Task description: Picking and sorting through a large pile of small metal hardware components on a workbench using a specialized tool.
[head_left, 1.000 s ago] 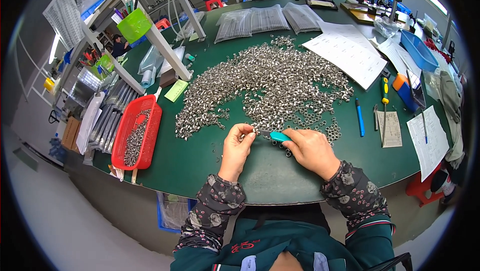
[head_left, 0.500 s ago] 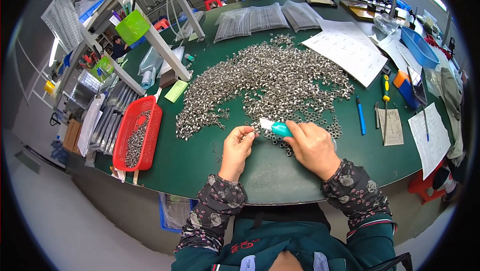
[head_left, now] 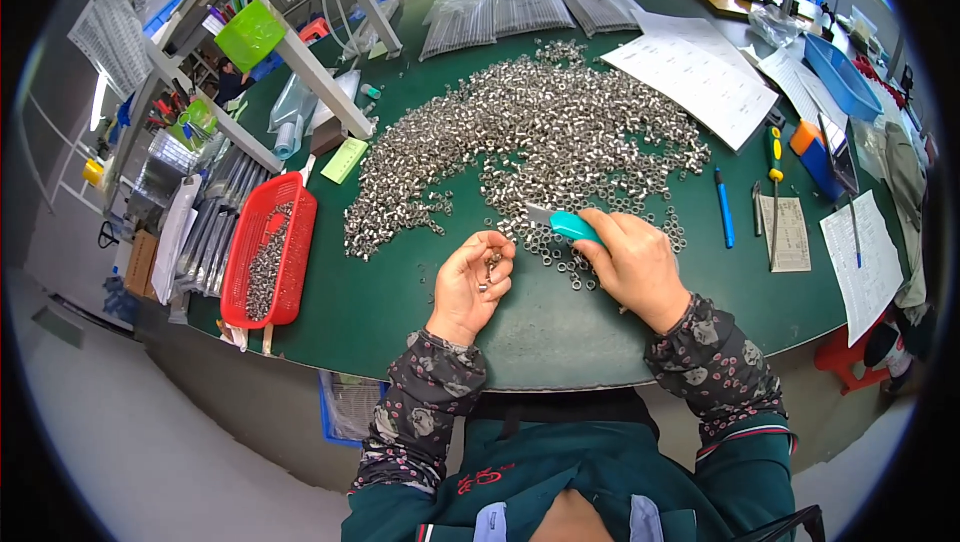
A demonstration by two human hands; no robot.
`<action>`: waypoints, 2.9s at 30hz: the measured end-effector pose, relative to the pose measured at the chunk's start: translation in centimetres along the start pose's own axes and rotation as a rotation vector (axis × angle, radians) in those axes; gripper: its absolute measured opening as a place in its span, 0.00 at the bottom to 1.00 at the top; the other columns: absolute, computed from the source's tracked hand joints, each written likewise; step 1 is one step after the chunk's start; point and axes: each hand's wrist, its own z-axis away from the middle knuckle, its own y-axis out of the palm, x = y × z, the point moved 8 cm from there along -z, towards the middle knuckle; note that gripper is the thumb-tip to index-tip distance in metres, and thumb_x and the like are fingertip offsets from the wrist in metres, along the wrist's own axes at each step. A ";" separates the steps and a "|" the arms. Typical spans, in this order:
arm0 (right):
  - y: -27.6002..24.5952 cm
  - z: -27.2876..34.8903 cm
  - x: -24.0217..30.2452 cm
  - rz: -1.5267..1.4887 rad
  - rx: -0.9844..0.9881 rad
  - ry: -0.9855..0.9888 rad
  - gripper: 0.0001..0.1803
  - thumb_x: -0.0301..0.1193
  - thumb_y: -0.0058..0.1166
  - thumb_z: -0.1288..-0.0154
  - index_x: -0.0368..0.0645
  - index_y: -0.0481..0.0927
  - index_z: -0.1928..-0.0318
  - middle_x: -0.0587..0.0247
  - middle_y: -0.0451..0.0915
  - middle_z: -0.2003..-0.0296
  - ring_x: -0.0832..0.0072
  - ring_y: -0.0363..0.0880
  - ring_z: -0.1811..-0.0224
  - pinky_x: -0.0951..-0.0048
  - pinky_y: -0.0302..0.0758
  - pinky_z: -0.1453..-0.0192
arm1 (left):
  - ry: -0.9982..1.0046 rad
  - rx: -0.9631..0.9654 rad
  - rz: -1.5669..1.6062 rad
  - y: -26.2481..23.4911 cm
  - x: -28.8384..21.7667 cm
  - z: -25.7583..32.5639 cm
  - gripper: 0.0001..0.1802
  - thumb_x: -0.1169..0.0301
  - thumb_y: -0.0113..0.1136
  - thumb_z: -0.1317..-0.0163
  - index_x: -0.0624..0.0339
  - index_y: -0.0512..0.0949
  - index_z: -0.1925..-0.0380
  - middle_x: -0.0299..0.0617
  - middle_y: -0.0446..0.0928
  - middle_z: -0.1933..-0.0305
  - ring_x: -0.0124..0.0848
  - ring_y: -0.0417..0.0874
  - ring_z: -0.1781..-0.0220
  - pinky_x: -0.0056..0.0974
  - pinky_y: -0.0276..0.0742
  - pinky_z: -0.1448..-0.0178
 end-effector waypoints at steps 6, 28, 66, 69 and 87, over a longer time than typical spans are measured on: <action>-0.3 -0.2 -0.2 -0.024 -0.029 0.002 0.13 0.32 0.58 0.47 0.43 0.74 0.60 0.61 0.73 0.77 0.65 0.75 0.74 0.66 0.72 0.71 | -0.046 -0.095 -0.643 0.5 1.2 -0.2 0.07 0.73 0.58 0.46 0.61 0.72 0.68 0.31 0.67 0.79 0.24 0.62 0.83 0.27 0.58 0.81; 1.2 0.5 0.4 -0.107 0.102 -0.033 0.14 0.34 0.57 0.46 0.45 0.73 0.60 0.60 0.73 0.78 0.63 0.75 0.75 0.63 0.72 0.72 | 0.086 -0.010 -0.248 -0.6 -1.3 -0.4 0.05 0.76 0.46 0.38 0.60 0.71 0.64 0.42 0.74 0.68 0.16 0.60 0.83 0.20 0.51 0.85; 1.7 0.5 1.7 -0.016 0.110 -0.152 0.14 0.34 0.59 0.50 0.46 0.75 0.62 0.64 0.70 0.79 0.68 0.74 0.75 0.66 0.71 0.72 | 0.138 -0.050 -0.376 -1.1 -0.8 -0.5 0.08 0.69 0.51 0.36 0.64 0.74 0.66 0.33 0.69 0.77 0.15 0.60 0.83 0.20 0.51 0.83; 1.6 0.5 1.9 0.000 0.089 -0.175 0.14 0.34 0.60 0.50 0.45 0.75 0.62 0.65 0.70 0.79 0.68 0.73 0.75 0.67 0.70 0.72 | 0.147 -0.047 -0.368 -1.1 -0.8 -0.5 0.09 0.68 0.52 0.36 0.64 0.74 0.66 0.33 0.68 0.78 0.15 0.60 0.83 0.20 0.51 0.83; 1.7 0.5 2.0 0.071 0.102 -0.253 0.17 0.34 0.61 0.53 0.44 0.75 0.60 0.66 0.70 0.78 0.71 0.72 0.74 0.68 0.70 0.72 | 0.171 -0.100 -0.572 -1.1 -1.2 -0.4 0.11 0.64 0.51 0.35 0.60 0.73 0.71 0.30 0.65 0.80 0.14 0.57 0.84 0.20 0.50 0.83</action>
